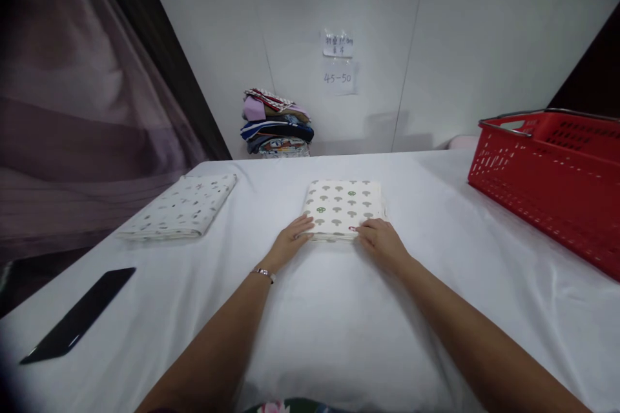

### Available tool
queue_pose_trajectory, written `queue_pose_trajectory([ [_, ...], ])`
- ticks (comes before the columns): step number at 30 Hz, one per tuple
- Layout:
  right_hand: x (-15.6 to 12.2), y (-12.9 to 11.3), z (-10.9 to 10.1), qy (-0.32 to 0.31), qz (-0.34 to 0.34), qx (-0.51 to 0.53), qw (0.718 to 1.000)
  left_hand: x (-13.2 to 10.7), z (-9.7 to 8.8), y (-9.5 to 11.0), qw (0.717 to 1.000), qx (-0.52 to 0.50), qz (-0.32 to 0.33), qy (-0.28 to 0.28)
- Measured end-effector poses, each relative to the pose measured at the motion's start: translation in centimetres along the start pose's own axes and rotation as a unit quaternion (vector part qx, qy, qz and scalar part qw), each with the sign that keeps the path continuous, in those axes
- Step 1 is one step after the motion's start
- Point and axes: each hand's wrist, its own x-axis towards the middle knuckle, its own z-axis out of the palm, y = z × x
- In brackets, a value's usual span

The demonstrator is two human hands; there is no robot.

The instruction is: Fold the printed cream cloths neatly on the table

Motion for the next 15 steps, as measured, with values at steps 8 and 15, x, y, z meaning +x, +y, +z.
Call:
queue_pose_trajectory([
  [8, 2.9, -2.6, 1.8, 0.042, -0.034, 0.029, 0.998, 1.0, 0.8, 0.1, 0.998, 0.012, 0.010, 0.066],
  [15, 4.2, -4.1, 3.3, 0.025, 0.003, 0.056, 0.998, 0.8, 1.1, 0.4, 0.994, 0.033, 0.038, 0.100],
])
